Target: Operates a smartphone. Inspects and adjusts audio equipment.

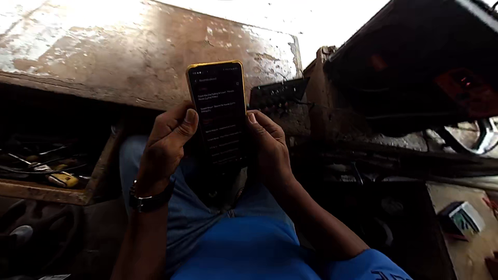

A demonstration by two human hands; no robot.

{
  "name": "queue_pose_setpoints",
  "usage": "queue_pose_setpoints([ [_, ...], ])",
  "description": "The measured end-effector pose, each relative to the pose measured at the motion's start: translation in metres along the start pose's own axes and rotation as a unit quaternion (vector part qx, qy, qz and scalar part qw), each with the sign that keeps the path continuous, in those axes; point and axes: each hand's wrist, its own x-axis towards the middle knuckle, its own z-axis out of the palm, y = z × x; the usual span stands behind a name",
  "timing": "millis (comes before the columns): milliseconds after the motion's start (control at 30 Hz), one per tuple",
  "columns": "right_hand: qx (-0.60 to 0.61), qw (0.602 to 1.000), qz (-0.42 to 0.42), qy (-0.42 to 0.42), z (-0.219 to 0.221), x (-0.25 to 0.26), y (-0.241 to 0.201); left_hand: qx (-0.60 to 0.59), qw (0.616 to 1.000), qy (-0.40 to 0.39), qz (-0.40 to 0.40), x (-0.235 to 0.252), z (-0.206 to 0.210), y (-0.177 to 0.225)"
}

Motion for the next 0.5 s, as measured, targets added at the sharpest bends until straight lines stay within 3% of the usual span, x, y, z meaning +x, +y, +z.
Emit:
queue_pose_setpoints([
  [133,0.005,0.995,0.039,0.089,-0.039,-0.052,0.021,-0.06,0.992,-0.036,-0.11,-0.027,0.049,-0.036],
  [300,-0.016,0.978,0.091,0.186,-0.084,-0.108,0.049,-0.132,0.957,-0.144,-0.213,-0.039,0.078,-0.095],
  [500,-0.018,0.955,0.144,0.258,-0.127,-0.157,0.073,-0.046,0.936,-0.166,-0.308,-0.05,0.085,-0.133],
])
